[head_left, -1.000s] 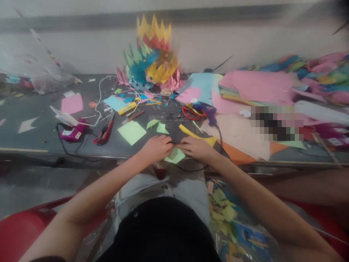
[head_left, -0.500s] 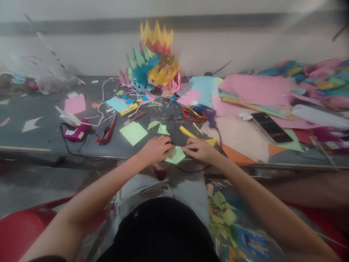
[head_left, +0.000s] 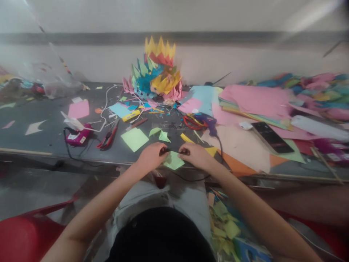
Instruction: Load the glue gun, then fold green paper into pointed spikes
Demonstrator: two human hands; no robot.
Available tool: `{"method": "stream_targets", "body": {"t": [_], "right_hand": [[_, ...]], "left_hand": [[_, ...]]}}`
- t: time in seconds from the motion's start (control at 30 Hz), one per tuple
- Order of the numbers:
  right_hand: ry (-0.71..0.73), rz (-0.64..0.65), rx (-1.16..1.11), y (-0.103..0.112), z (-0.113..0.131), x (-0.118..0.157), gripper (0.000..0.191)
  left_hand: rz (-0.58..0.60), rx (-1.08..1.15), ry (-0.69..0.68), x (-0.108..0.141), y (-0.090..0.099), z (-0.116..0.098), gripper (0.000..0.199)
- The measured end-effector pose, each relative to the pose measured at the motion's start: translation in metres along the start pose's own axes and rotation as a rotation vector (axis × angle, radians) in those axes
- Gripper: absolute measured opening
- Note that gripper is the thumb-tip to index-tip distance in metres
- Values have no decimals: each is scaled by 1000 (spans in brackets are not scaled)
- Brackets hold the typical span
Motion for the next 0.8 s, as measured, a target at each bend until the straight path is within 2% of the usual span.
{"method": "stream_targets", "body": {"t": [0.13,0.23,0.3,0.37,0.43,0.5,0.8], "right_hand": [[-63,50,59,0,5,-1,7],[-88,63,81,-1,9,0,3],[-87,74,87,-1,13,0,2],[-51,76,112,0,18,0,4],[25,74,167,1,25,-1,6],[104,81,229,1,32,-3,6],[243,45,454,-8,49,2,17]], "left_hand": [[120,-84,121,0,-7,3,17],[130,-160,136,-3,-7,1,21],[102,-206,94,-7,-4,-2,22],[77,-215,-12,-12,-2,-10,21],[84,-207,-132,-17,-3,-18,22],[114,-213,-196,-20,-6,-20,19],[146,-313,-212,-23,-6,-21,11]]}}
Point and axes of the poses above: each hand's wrist, its own x-axis away from the middle knuckle, its own y-axis out of the back of the hand, z = x × y, the point moved 9 cm from there along -x, towards the middle knuckle, and after that the axes turned 12 degrees about -y, right-handed, at the moved point
